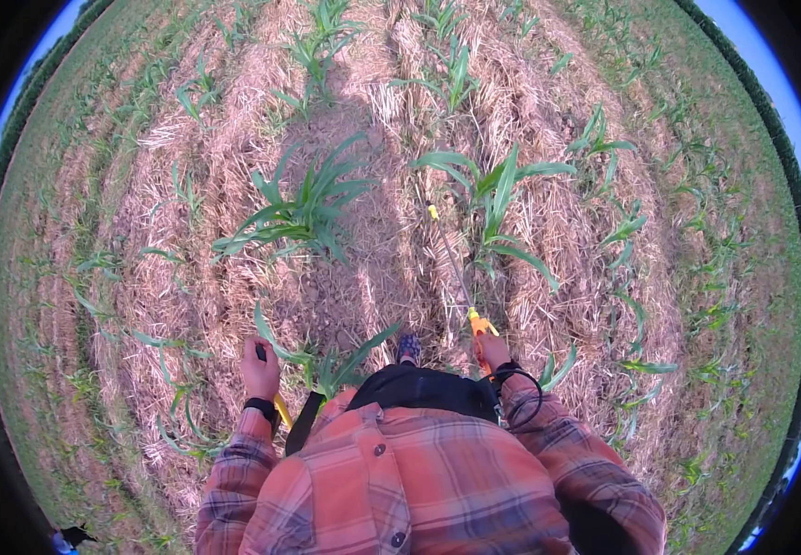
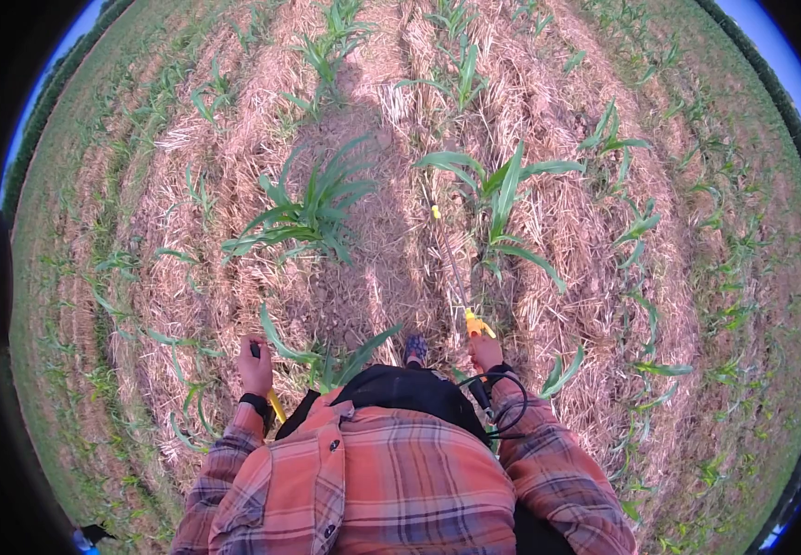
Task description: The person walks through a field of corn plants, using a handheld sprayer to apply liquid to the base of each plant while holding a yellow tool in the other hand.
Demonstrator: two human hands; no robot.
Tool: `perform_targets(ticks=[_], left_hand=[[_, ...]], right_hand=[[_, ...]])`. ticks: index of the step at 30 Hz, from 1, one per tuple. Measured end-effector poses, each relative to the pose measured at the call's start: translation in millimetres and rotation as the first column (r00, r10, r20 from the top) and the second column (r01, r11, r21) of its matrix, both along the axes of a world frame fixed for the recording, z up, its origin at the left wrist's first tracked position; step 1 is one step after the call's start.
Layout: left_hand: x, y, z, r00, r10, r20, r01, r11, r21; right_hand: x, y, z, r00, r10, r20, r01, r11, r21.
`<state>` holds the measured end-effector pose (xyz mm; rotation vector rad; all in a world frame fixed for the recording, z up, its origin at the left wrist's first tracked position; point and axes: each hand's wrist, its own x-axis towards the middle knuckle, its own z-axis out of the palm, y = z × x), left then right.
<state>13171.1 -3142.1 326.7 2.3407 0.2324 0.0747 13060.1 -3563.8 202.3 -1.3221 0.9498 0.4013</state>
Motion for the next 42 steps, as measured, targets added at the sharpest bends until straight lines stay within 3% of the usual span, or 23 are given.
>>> perform_targets(ticks=[2, 3, 6, 7, 8, 10, 14, 16, 18, 20, 22, 26, 28, 30, 31, 32, 33, 34, 36, 39, 40, 41, 42], left_hand=[[12.3, -7.7, 4.8, 0.986, -0.033, 0.166, 0.044, 0.997, -0.063], [14.8, -16.8, 34.2, 0.991, -0.047, 0.127, 0.043, 0.999, 0.033], [10.7, -13.6, 81.6, 0.994, 0.076, 0.072, -0.057, 0.971, -0.234], [9.4, -14.0, 102.9, 0.969, -0.013, 0.246, 0.044, 0.992, -0.119], [4.8, -3.8, 107.7, 0.983, 0.092, 0.160, -0.054, 0.972, -0.230], [9.2, -1.4, 124.2, 0.986, 0.120, 0.120, -0.088, 0.967, -0.240], [70.9, -24.4, 75.7, 0.997, 0.038, 0.070, -0.031, 0.995, -0.094], [109.7, -18.6, 7.6, 0.999, 0.027, 0.021, -0.025, 0.997, -0.074], [137.9, -30.8, -2.8, 0.997, -0.023, 0.078, 0.026, 0.999, -0.043], [156.6, -26.6, -0.5, 0.998, 0.050, -0.043, -0.056, 0.988, -0.143], [178.7, -14.5, -12.4, 0.998, 0.062, -0.003, -0.062, 0.989, -0.134], [207.2, -3.7, -20.6, 0.996, 0.087, 0.031, -0.082, 0.986, -0.144], [222.0, -5.4, 11.6, 0.997, 0.072, -0.028, -0.076, 0.982, -0.175], [231.2, -5.7, 31.3, 0.993, 0.116, -0.001, -0.107, 0.908, -0.406], [232.4, 1.0, 44.4, 0.994, 0.108, -0.001, -0.099, 0.910, -0.402], [235.2, -0.6, 70.6, 0.986, 0.109, 0.128, -0.067, 0.952, -0.297], [228.8, 13.8, 79.6, 0.992, 0.129, 0.014, -0.116, 0.932, -0.343], [232.8, 5.1, 112.4, 0.978, 0.105, 0.179, -0.046, 0.952, -0.303], [229.2, 13.8, 130.7, 0.972, 0.231, -0.026, -0.219, 0.872, -0.438], [258.6, 5.9, 99.3, 0.965, 0.230, 0.123, -0.177, 0.925, -0.335], [277.5, -6.9, 85.8, 0.961, 0.162, 0.226, -0.106, 0.965, -0.239], [293.6, -21.5, 78.2, 0.982, 0.154, 0.106, -0.137, 0.979, -0.150], [309.9, -30.1, 57.7, 0.986, 0.105, 0.133, -0.104, 0.994, -0.015]], right_hand=[[16.6, -15.2, 4.7, 0.987, -0.159, -0.033, 0.159, 0.987, -0.020], [24.1, -23.2, 1.2, 0.989, -0.131, -0.072, 0.123, 0.987, -0.100], [35.3, -41.6, -8.0, 0.985, -0.169, 0.045, 0.171, 0.984, -0.057], [41.3, -46.5, -11.2, 0.982, -0.184, 0.042, 0.185, 0.982, -0.043], [47.1, -49.2, -10.4, 0.984, -0.175, 0.042, 0.176, 0.983, -0.047], [60.2, -53.0, -12.0, 0.986, -0.164, 0.008, 0.164, 0.984, -0.064], [90.4, -42.2, -14.7, 0.986, -0.164, 0.010, 0.164, 0.986, 0.004], [115.4, -29.2, -5.0, 0.990, -0.136, 0.025, 0.136, 0.991, -0.012], [145.8, -17.9, 6.6, 0.990, -0.040, -0.135, 0.038, 0.999, -0.023], [168.6, -6.3, 13.4, 0.997, -0.003, -0.083, 0.002, 1.000, -0.018], [195.2, 3.3, 16.2, 0.968, 0.230, -0.100, -0.241, 0.963, -0.120], [247.8, 21.6, 26.6, 0.868, 0.492, -0.069, -0.496, 0.855, -0.149], [275.8, 39.6, 47.3, 0.854, 0.515, -0.069, -0.519, 0.840, -0.157], [297.7, 53.9, 60.0, 0.811, 0.570, -0.128, -0.583, 0.803, -0.119], [307.0, 56.7, 62.9, 0.788, 0.601, -0.132, -0.614, 0.785, -0.089], [314.2, 59.8, 69.1, 0.791, 0.598, -0.131, -0.609, 0.788, -0.085], [321.5, 63.3, 76.6, 0.776, 0.620, -0.114, -0.629, 0.773, -0.078], [327.8, 63.9, 80.0, 0.760, 0.643, -0.096, -0.650, 0.757, -0.071], [337.3, 56.5, 62.9, 0.734, 0.677, -0.049, -0.679, 0.733, -0.047], [359.6, 37.7, 39.2, 0.756, 0.654, 0.020, -0.653, 0.756, -0.041], [365.5, 30.4, 28.3, 0.734, 0.678, 0.045, -0.670, 0.732, -0.124], [368.6, 23.6, 21.5, 0.710, 0.701, 0.066, -0.679, 0.706, -0.204], [373.7, 16.6, 20.8, 0.715, 0.695, 0.076, -0.672, 0.713, -0.201]])
